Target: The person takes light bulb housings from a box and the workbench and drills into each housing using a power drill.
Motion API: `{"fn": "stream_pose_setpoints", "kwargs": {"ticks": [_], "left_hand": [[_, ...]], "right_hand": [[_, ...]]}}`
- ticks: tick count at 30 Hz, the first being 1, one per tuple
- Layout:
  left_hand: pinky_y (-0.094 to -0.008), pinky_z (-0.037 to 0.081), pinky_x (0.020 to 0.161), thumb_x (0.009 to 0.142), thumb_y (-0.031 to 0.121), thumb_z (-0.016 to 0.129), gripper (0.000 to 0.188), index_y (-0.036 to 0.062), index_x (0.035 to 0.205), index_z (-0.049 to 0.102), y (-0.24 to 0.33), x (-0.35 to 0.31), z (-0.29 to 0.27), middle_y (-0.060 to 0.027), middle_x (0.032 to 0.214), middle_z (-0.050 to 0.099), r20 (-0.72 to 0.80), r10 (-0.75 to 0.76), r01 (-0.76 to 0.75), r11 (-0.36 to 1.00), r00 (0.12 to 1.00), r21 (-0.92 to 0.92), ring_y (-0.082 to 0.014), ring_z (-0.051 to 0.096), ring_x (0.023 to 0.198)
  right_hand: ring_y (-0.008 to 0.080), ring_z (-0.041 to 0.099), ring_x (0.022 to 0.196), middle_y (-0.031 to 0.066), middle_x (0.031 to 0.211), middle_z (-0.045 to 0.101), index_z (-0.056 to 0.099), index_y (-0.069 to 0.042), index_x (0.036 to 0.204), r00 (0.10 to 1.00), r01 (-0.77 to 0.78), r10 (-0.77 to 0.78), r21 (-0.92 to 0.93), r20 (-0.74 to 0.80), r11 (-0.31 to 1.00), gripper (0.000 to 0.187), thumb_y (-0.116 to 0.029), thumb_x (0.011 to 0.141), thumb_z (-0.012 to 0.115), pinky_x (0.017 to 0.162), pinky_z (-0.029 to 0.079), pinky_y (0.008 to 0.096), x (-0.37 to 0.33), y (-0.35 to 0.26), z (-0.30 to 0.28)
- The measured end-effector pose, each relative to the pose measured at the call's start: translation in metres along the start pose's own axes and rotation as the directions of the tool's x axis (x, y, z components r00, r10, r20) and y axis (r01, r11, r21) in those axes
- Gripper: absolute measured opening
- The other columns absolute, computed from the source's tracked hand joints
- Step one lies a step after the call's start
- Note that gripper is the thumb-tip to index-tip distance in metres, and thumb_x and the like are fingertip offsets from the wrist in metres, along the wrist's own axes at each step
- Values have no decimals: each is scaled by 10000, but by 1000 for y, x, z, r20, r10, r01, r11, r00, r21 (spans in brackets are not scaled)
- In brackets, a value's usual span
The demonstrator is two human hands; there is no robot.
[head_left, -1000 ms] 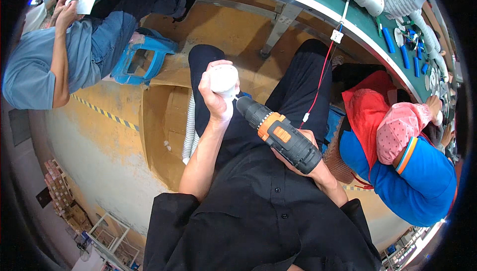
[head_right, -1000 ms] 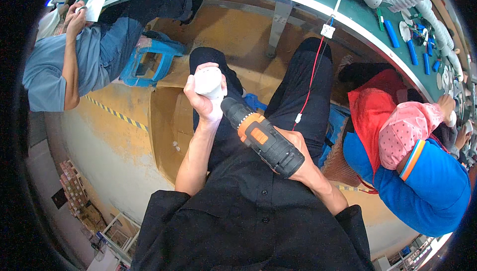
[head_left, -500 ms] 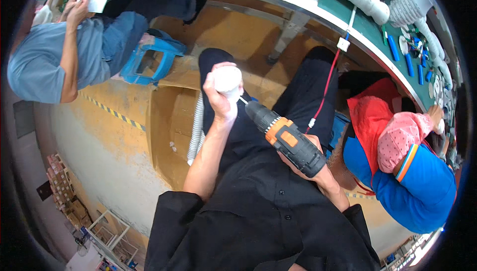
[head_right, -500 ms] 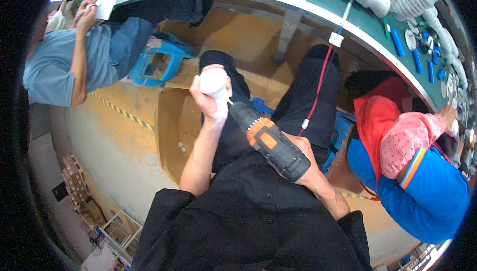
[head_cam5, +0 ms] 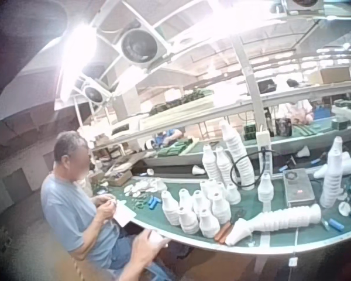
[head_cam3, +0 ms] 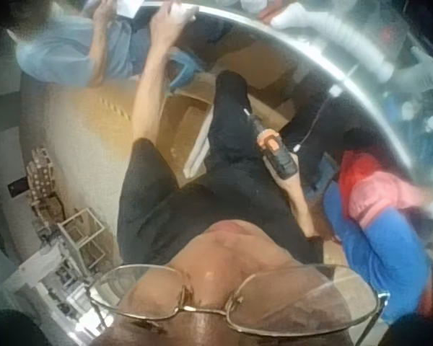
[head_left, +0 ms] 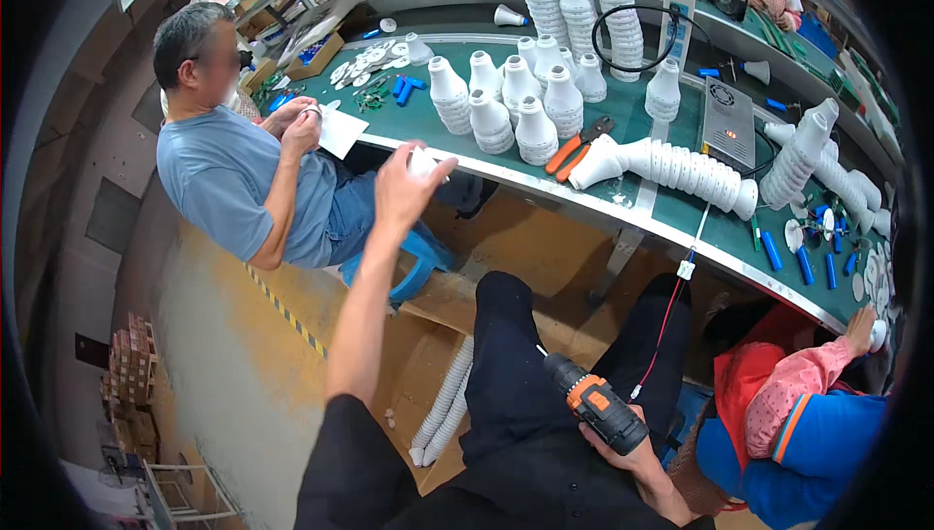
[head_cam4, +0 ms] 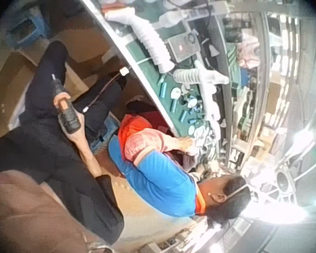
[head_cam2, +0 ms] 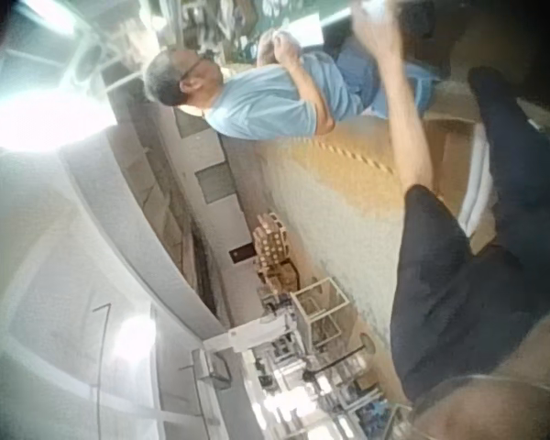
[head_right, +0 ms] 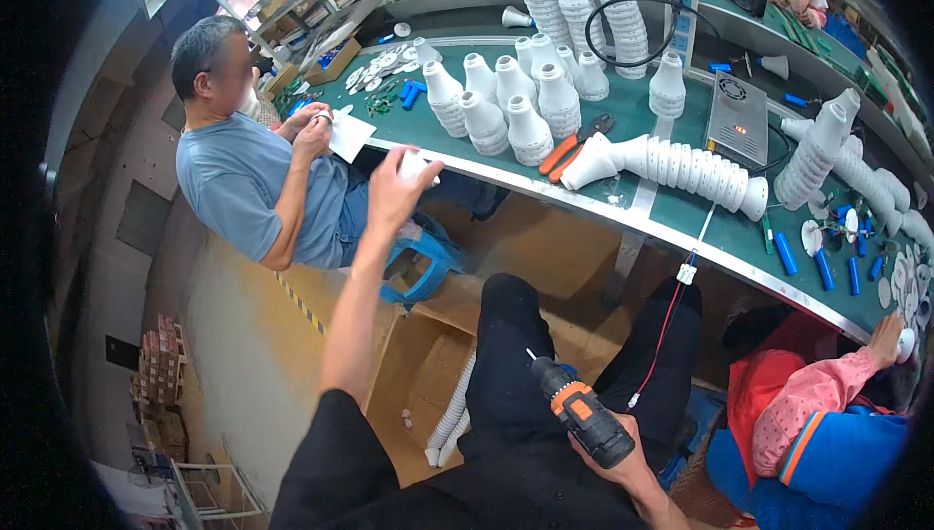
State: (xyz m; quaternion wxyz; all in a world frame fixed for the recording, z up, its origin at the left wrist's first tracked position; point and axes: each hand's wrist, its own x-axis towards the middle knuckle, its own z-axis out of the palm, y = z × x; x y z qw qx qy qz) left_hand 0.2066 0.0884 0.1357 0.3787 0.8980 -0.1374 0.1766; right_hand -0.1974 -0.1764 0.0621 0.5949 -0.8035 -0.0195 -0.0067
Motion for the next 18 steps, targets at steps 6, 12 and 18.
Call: {"fn": "stream_pose_setpoints", "kwargs": {"ticks": [6,12,18], "left_hand": [[-442,557,803,697,696,759,766,7,1027,709,-25,101,1,-172,934,714,240,172,-289,710,955,642,-338,708,902],[-402,571,810,619,716,798,779,1,922,741,28,114,-14,-177,920,739,381,-158,-207,625,911,753,-306,729,901],[-428,561,779,614,623,835,756,43,1065,657,83,108,-15,-123,906,714,313,362,-476,599,878,644,-309,712,860]], "right_hand": [[218,705,703,96,796,697,686,-2,916,993,-117,116,43,29,992,172,-28,772,778,661,550,314,6,1,0],[202,704,700,89,793,703,691,-3,935,992,-120,121,47,-25,992,184,-25,774,777,664,550,308,1,-5,-9],[205,713,712,93,819,720,707,-10,960,982,-190,189,88,26,978,190,-24,781,769,667,553,309,7,-1,-11]]}}
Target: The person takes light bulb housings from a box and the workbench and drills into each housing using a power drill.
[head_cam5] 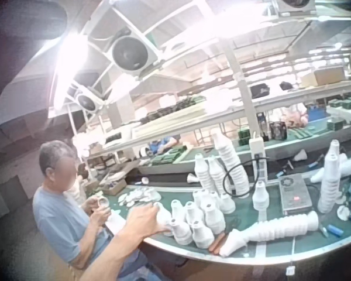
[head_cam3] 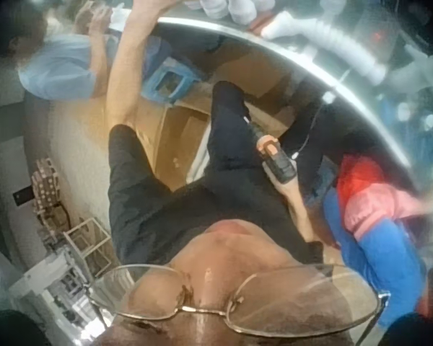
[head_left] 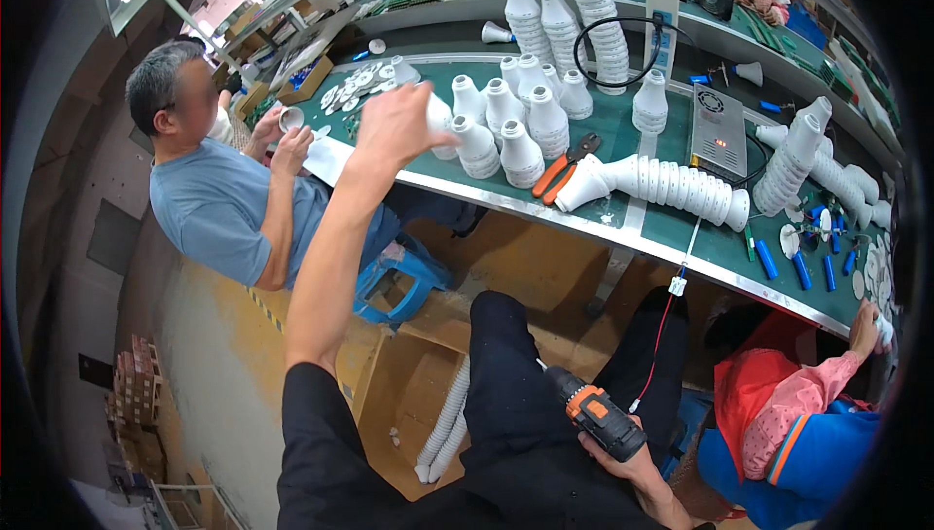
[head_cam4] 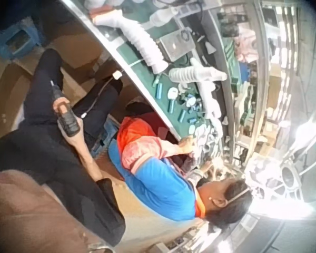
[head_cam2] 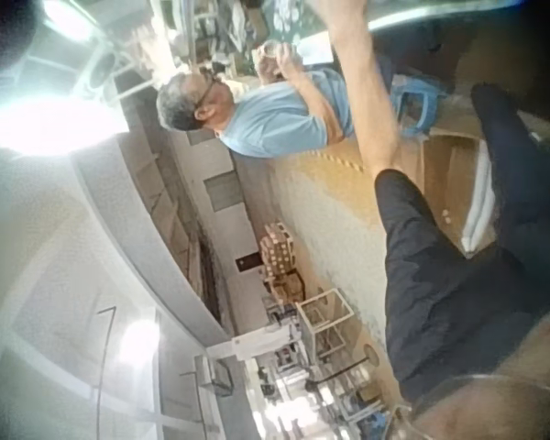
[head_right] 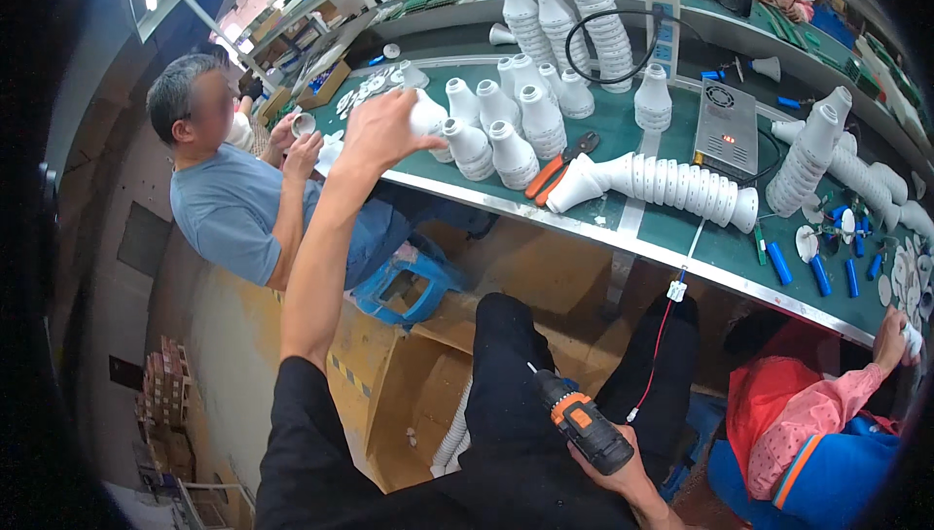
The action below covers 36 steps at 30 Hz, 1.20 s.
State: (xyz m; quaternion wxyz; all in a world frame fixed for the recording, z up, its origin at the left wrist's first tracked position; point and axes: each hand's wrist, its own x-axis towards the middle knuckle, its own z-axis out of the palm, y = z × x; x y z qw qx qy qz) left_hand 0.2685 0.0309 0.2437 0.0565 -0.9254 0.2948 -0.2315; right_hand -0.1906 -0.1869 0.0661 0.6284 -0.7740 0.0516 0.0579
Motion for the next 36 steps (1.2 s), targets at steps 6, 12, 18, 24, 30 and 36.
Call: {"fn": "stream_pose_setpoints", "kwargs": {"ticks": [6,12,18,24,30,36], "left_hand": [[-415,548,802,630,541,838,644,16,971,685,18,51,38,-144,926,711,262,393,-431,896,881,107,-320,692,947],[-415,535,813,642,582,828,658,19,942,672,10,58,41,-123,908,702,301,507,-563,816,808,134,-311,681,953],[-389,521,841,515,441,920,672,70,1009,657,28,69,37,-86,958,693,420,513,-624,758,749,187,-264,658,1015],[-415,472,910,477,425,943,748,75,1041,599,32,64,39,-83,1095,634,387,590,-680,717,709,154,-268,614,1080],[-383,495,871,668,411,878,699,73,1223,619,49,32,-10,-87,1051,648,-79,521,-524,852,850,-9,-254,633,1025],[-399,527,824,757,388,862,795,46,1367,485,162,-23,34,-148,1075,655,-245,213,-311,811,946,-496,-284,651,957]], "right_hand": [[194,703,683,77,787,719,718,-21,965,1000,9,-9,30,23,1000,172,-12,796,753,659,541,302,-4,10,6],[171,653,595,46,688,674,727,-42,947,996,10,-11,-12,-94,1000,141,-29,809,757,597,508,305,-7,11,9],[213,701,674,68,747,692,710,-24,933,995,85,-86,-12,-53,996,155,-31,789,769,646,539,319,-7,11,3],[235,716,714,96,785,696,696,-13,935,991,116,-118,-23,-70,993,186,-10,766,774,655,549,316,-1,-5,-5],[315,703,722,125,833,699,666,-15,985,984,159,-152,74,-89,984,280,-55,732,780,690,556,350,-1,13,-2],[346,699,734,129,798,691,645,-25,973,983,172,-168,67,-73,983,293,-90,719,776,696,564,376,-1,20,1]]}}
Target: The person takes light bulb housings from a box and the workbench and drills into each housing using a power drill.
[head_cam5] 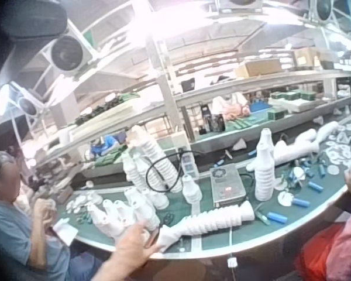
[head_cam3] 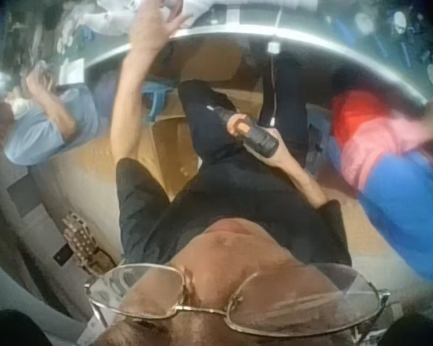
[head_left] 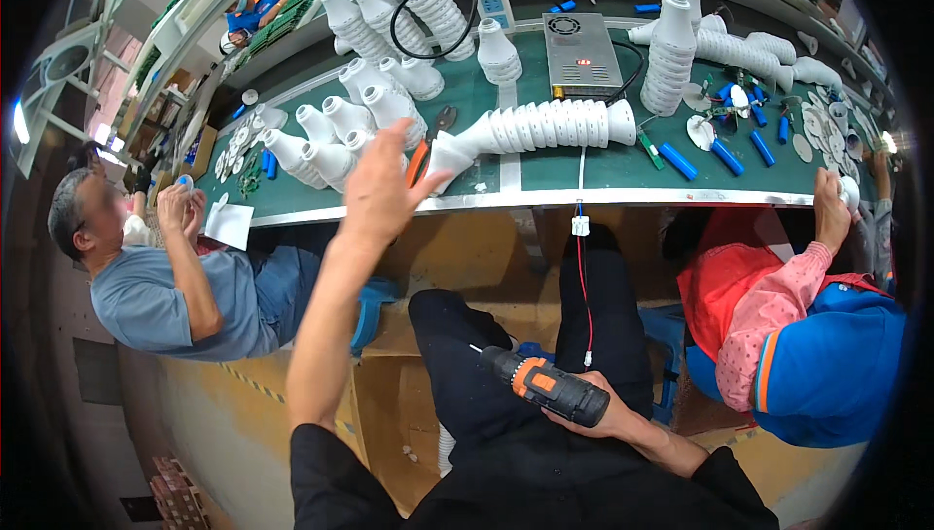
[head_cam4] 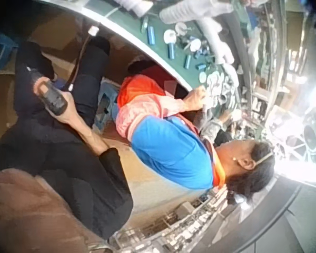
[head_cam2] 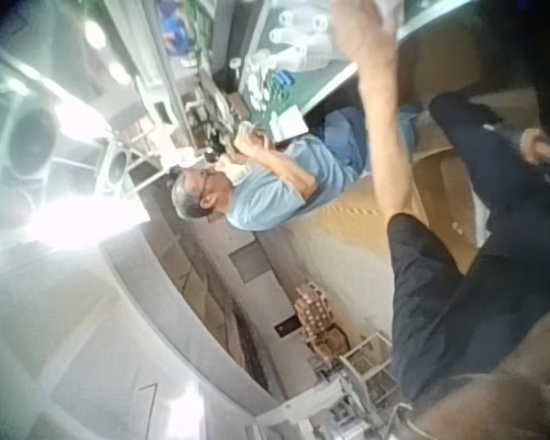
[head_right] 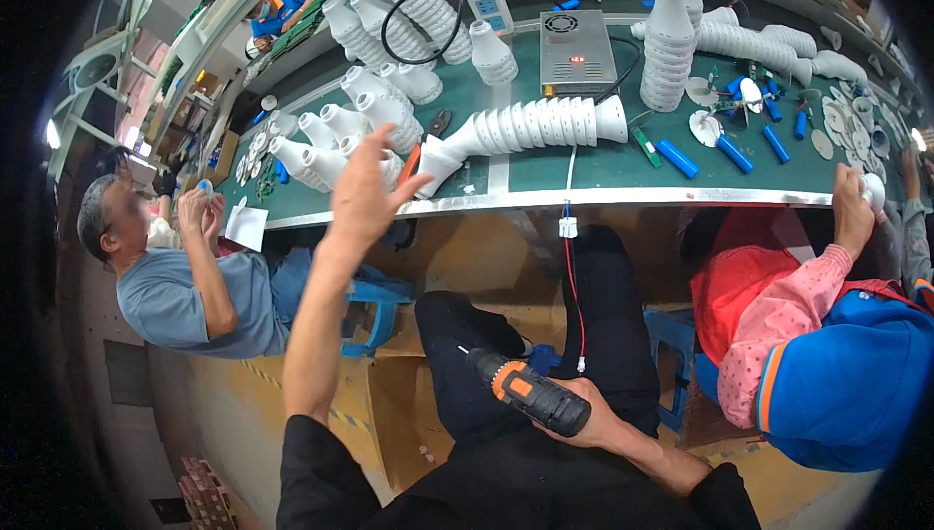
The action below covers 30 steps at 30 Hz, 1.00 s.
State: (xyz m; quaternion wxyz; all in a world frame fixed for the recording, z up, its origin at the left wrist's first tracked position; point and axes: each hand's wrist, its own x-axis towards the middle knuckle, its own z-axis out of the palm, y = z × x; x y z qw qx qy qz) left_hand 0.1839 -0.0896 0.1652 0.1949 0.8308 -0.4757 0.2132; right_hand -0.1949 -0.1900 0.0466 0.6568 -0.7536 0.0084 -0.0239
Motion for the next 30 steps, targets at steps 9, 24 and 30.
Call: {"fn": "stream_pose_setpoints", "kwargs": {"ticks": [9,24,30], "left_hand": [[-456,527,797,739,209,854,676,69,1282,477,5,-9,71,-176,1100,581,-72,3,-9,997,997,-81,-380,637,966],[-465,544,742,783,277,811,749,132,1421,447,5,-32,14,-164,1010,611,216,-103,83,992,971,100,-388,667,869],[-429,552,790,822,201,790,720,88,1433,427,10,-89,8,-218,1113,623,-26,-289,288,956,957,-53,-391,665,936]], "right_hand": [[311,711,753,121,856,704,658,-29,1002,999,51,-48,-122,26,991,285,-72,746,774,703,566,358,0,-19,-3],[174,694,663,74,756,710,704,-8,887,998,54,-57,-65,-31,996,126,-40,794,783,638,535,288,2,-14,4],[201,707,697,84,780,716,705,-2,899,997,14,-17,-41,-75,999,129,-31,796,777,659,547,304,-2,-17,3]]}}
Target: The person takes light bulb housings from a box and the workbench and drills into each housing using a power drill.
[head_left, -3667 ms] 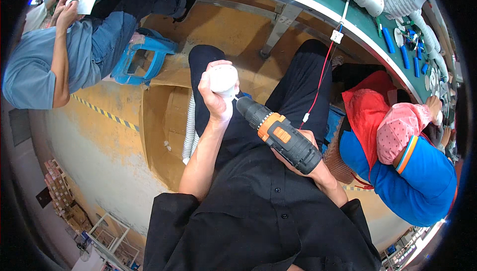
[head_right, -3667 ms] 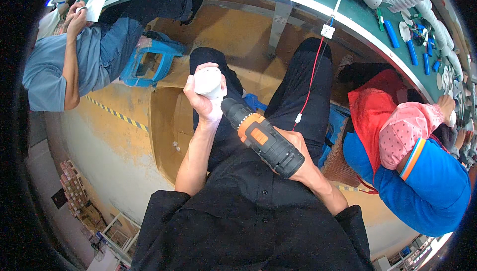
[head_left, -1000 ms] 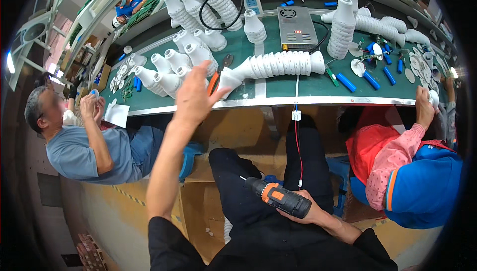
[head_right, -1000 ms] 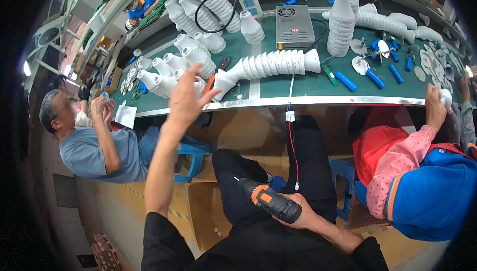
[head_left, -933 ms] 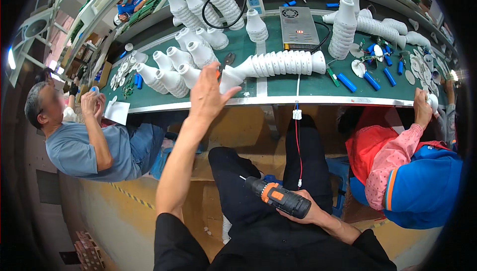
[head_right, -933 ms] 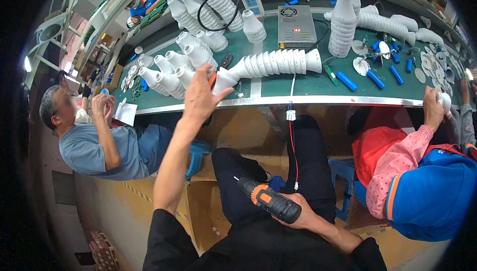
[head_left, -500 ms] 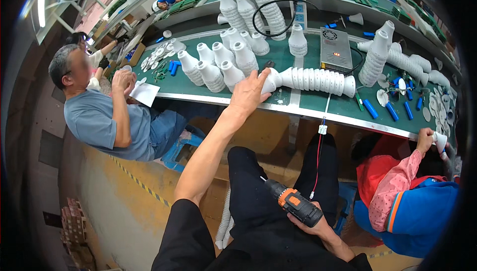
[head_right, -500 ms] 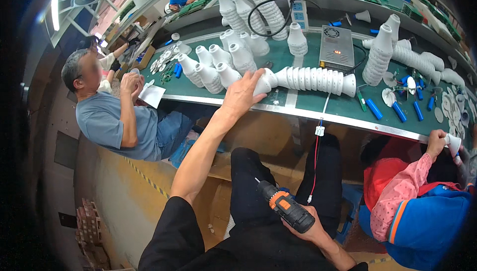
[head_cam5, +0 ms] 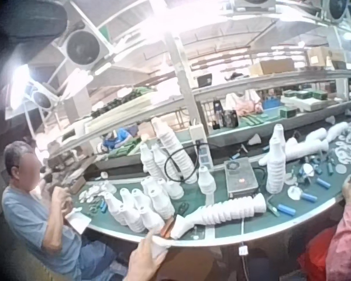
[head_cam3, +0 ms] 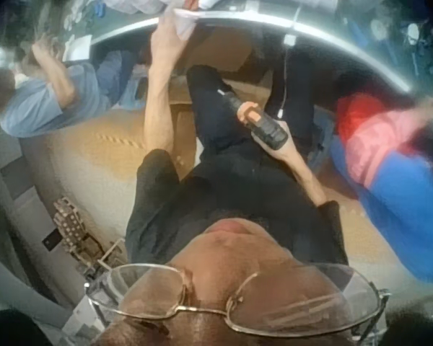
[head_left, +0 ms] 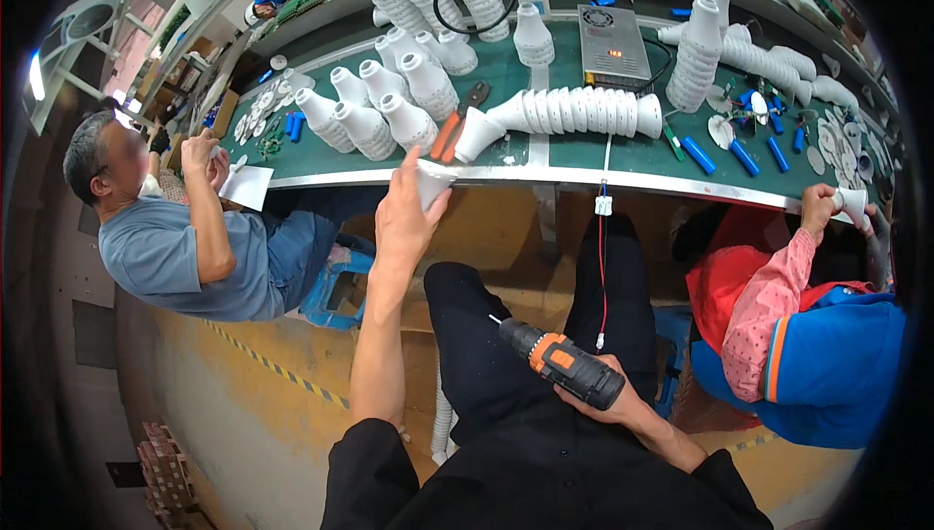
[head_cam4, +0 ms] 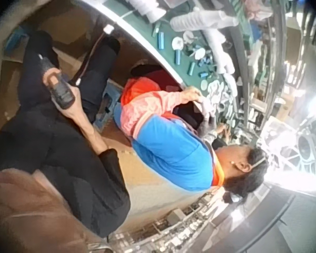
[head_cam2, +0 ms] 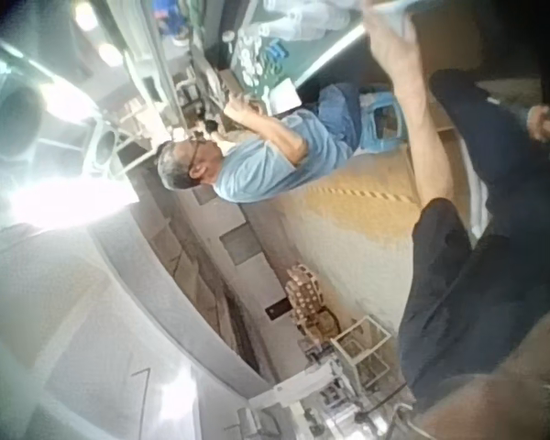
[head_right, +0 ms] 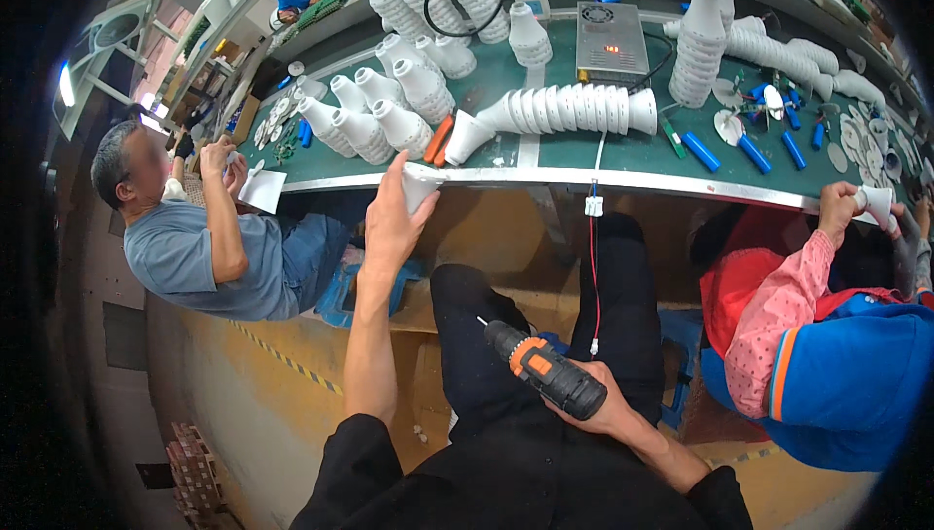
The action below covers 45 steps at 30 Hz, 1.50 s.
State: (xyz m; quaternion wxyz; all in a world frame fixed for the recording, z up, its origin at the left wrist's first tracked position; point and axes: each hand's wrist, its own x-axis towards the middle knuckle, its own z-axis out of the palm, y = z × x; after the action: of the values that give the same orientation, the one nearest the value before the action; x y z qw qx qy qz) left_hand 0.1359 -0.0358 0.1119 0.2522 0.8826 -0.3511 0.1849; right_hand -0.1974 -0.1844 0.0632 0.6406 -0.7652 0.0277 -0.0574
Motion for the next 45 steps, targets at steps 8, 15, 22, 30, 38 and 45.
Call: {"fn": "stream_pose_setpoints", "kwargs": {"ticks": [8,15,22,30,38,45], "left_hand": [[-351,552,781,920,318,640,607,25,1416,449,27,-105,23,-141,1112,616,538,-354,390,-410,765,-824,-211,641,901],[-307,455,624,977,670,427,717,16,1235,569,43,-167,39,-86,872,605,689,-433,390,-595,581,-703,-186,560,690],[-308,497,596,936,745,433,770,28,1149,617,57,-190,40,-76,858,642,628,-645,386,-496,437,-778,-187,610,686],[-302,461,504,964,707,397,759,0,1107,632,54,-194,39,-77,782,633,516,-710,379,-364,478,-851,-197,599,580],[-291,472,546,958,664,462,663,41,1117,627,59,-194,43,-64,792,629,505,-713,344,-374,487,-861,-173,600,625],[-273,454,516,973,655,440,651,50,1138,614,65,-191,49,-65,786,631,501,-719,326,-383,482,-864,-153,581,607]], "right_hand": [[302,704,752,126,846,682,658,9,955,997,82,-80,-166,19,983,242,-21,741,766,707,554,344,3,-14,-6],[313,710,789,144,911,687,657,22,969,991,86,-66,-180,115,980,277,-6,713,760,721,560,344,3,-13,-7],[305,711,778,154,896,680,644,37,950,983,48,-2,-243,185,969,299,-49,689,760,709,556,340,4,-7,0],[262,690,739,139,840,650,619,56,925,980,-4,36,-161,194,987,278,-93,718,729,684,531,334,4,-5,6],[276,668,702,155,815,628,606,58,919,976,-7,45,-174,212,985,238,-81,751,703,658,507,350,6,-3,6],[296,674,714,156,823,632,612,60,926,979,30,-3,-131,204,991,248,-91,753,705,657,510,355,10,-3,7]]}}
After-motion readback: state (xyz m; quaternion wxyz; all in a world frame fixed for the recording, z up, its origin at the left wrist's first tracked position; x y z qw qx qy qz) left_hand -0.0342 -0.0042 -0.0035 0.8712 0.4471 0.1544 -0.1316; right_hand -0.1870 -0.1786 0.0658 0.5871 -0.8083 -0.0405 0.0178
